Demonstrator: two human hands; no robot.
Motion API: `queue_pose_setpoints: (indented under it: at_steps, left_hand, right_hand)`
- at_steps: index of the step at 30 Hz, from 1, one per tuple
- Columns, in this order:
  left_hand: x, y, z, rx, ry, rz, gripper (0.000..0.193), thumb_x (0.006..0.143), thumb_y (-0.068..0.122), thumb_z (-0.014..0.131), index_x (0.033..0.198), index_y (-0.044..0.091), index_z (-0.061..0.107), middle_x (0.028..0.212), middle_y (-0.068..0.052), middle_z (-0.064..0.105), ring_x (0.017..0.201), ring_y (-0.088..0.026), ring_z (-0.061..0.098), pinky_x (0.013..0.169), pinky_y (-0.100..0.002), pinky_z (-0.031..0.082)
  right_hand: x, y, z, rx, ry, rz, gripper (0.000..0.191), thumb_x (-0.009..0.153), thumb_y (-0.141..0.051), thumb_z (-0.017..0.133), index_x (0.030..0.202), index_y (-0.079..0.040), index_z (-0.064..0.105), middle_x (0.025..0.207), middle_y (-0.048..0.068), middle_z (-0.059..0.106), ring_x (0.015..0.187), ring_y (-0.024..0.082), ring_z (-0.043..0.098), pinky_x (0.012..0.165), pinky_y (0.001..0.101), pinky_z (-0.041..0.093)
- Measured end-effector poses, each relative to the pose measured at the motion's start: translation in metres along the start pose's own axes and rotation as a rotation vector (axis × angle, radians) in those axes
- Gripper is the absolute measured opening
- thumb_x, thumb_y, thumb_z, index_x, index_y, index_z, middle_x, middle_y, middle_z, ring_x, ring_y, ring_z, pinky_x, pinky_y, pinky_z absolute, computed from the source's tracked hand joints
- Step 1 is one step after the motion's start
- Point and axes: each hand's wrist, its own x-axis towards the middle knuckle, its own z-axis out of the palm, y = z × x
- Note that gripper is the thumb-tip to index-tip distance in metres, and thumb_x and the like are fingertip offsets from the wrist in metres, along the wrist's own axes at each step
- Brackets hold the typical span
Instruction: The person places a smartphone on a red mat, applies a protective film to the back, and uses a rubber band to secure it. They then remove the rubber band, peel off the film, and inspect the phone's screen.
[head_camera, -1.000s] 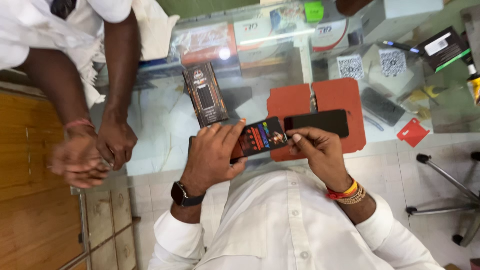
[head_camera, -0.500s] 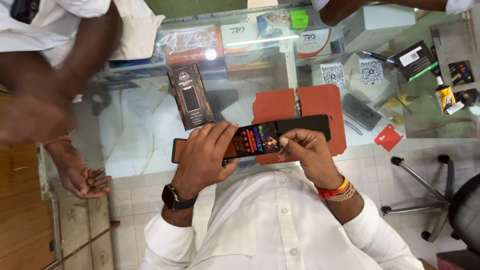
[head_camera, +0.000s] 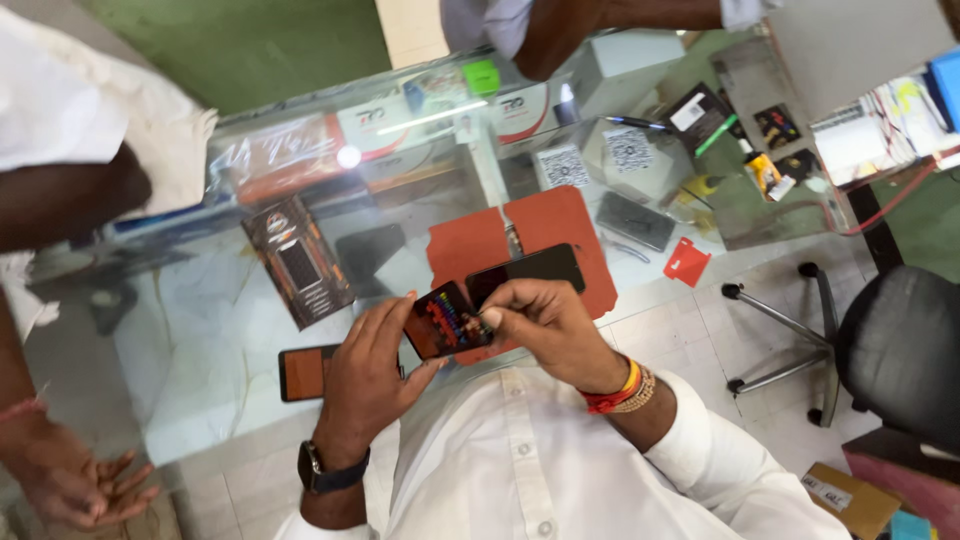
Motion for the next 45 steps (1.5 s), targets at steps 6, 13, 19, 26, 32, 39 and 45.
queue_pose_setpoints:
  at_steps: [6,13,19,26,32,39,45]
  left_hand:
    - [-0.002,0.0,0.013,-0.264,0.036,-0.032,0.082,0.068,0.024,0.093,0.137,0.002,0.055,0.129,-0.018,0.064,0.118,-0.03,0.066,0.094,-0.041,0.058]
    - [-0.017,-0.016,0.054,-1.031,0.08,-0.013,0.086,0.079,0.009,0.092,0.149,-0.003,0.042,0.137,-0.019,0.06,0.127,-0.027,0.063,0.106,-0.044,0.056]
    - [-0.023,-0.029,0.063,-1.467,0.177,-0.009,0.085,0.083,0.006,0.09,0.151,-0.004,0.04,0.144,-0.02,0.057,0.136,-0.03,0.058,0.117,-0.048,0.05]
    - [-0.014,-0.036,0.046,-1.401,0.263,0.025,0.083,0.083,0.006,0.09,0.152,-0.002,0.043,0.15,-0.018,0.054,0.142,-0.027,0.054,0.118,-0.052,0.051]
    - [-0.006,-0.034,0.02,-1.218,0.401,-0.041,0.075,0.085,-0.004,0.082,0.152,-0.001,0.046,0.144,-0.016,0.057,0.139,-0.029,0.058,0.112,-0.05,0.058]
    - [-0.004,0.0,0.009,-0.347,0.365,-0.132,0.088,0.075,0.002,0.087,0.151,-0.002,0.044,0.139,-0.017,0.059,0.128,-0.028,0.061,0.097,-0.038,0.06]
    - [0.003,0.022,0.019,0.105,0.268,-0.045,0.091,0.072,0.015,0.092,0.149,-0.002,0.046,0.136,-0.016,0.066,0.124,-0.036,0.061,0.105,-0.046,0.05]
  right_hand:
    - [-0.002,-0.01,0.008,0.091,-0.028,0.011,0.015,0.103,-0.01,0.062,0.107,0.004,0.068,0.095,0.006,0.073,0.084,0.01,0.072,0.074,0.0272,0.064]
    - [0.007,0.003,0.003,0.021,0.056,-0.099,0.015,0.106,-0.008,0.064,0.104,0.005,0.07,0.093,0.008,0.073,0.077,0.009,0.068,0.068,0.024,0.058]
    - [0.014,0.012,-0.008,-0.011,0.232,-0.072,0.016,0.101,-0.007,0.064,0.103,0.006,0.072,0.089,0.008,0.076,0.071,0.008,0.07,0.064,0.0231,0.058]
    - [0.021,0.006,-0.04,-0.19,0.363,-0.033,0.016,0.099,-0.008,0.065,0.102,0.005,0.073,0.088,0.006,0.076,0.067,0.005,0.065,0.06,0.0205,0.056]
    - [0.04,0.001,-0.093,-0.358,0.523,-0.139,0.015,0.1,-0.007,0.065,0.097,0.005,0.074,0.079,0.004,0.072,0.061,0.006,0.063,0.056,0.0205,0.053]
    - [0.083,0.001,-0.17,-0.333,0.683,-0.153,0.014,0.098,-0.004,0.067,0.092,0.006,0.074,0.074,0.006,0.072,0.055,0.009,0.065,0.05,0.0232,0.054]
    - [0.076,0.005,-0.202,-1.096,0.708,-0.235,0.018,0.096,-0.015,0.08,0.087,0.001,0.08,0.073,0.011,0.073,0.057,0.021,0.067,0.053,0.0347,0.051]
